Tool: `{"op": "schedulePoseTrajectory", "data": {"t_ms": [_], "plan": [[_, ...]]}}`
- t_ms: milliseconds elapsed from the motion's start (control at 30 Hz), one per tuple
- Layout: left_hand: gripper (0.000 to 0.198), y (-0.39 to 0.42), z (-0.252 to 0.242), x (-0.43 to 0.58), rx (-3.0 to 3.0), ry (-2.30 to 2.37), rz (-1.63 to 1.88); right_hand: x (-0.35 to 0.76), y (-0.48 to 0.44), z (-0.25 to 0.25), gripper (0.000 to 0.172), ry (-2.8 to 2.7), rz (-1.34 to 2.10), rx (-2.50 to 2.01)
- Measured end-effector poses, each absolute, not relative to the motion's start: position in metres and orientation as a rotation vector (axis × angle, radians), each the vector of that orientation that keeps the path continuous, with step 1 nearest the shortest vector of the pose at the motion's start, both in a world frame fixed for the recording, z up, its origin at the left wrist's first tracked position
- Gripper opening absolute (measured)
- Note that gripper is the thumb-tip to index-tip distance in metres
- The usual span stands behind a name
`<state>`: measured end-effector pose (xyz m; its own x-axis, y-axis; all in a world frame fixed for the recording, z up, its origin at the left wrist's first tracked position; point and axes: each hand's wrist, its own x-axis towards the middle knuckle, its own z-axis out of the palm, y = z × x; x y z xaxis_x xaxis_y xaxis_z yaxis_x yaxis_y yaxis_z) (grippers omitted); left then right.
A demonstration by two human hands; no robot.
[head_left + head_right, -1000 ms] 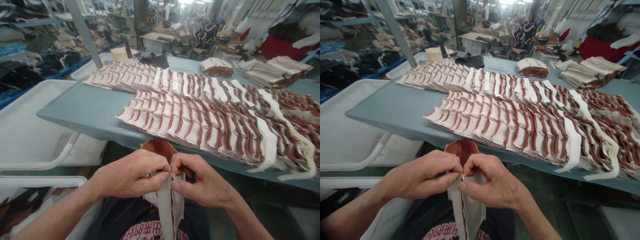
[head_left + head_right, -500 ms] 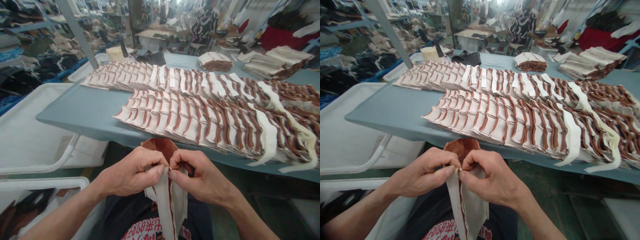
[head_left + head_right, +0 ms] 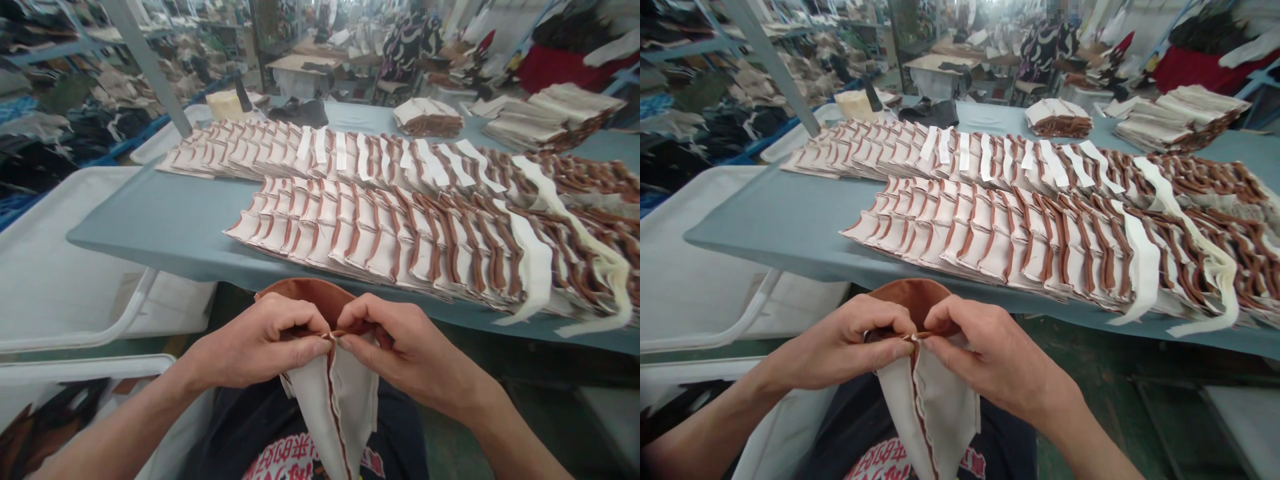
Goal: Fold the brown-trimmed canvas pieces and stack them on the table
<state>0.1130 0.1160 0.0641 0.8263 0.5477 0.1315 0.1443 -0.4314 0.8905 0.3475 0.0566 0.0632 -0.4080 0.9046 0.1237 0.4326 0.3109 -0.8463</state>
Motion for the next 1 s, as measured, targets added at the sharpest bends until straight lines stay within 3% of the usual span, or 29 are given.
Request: {"op": "schedulePoseTrajectory", "data": {"t_ms": [167,300,733,1000], "plan": [[0.016,0.115,0.067,0.114,2.079,0.578,0.515,0.343,0.056,0.065,0.006,-2.175,0.634,-1.131],[0.015,0.113,0.067,0.114,2.119,0.623,0.542,0.341,0.055,0.067,0.014,-2.297,0.453,-1.098],[0.015,0.108,0.073,0.118,2.172,0.713,0.505,0.341,0.059,0.080,0.017,-2.480,0.457,-1.138],[0.014,0.109,0.067,0.116,2.055,0.661,0.451,0.345,0.069,0.081,0.016,-2.267,0.873,-1.165]]}}
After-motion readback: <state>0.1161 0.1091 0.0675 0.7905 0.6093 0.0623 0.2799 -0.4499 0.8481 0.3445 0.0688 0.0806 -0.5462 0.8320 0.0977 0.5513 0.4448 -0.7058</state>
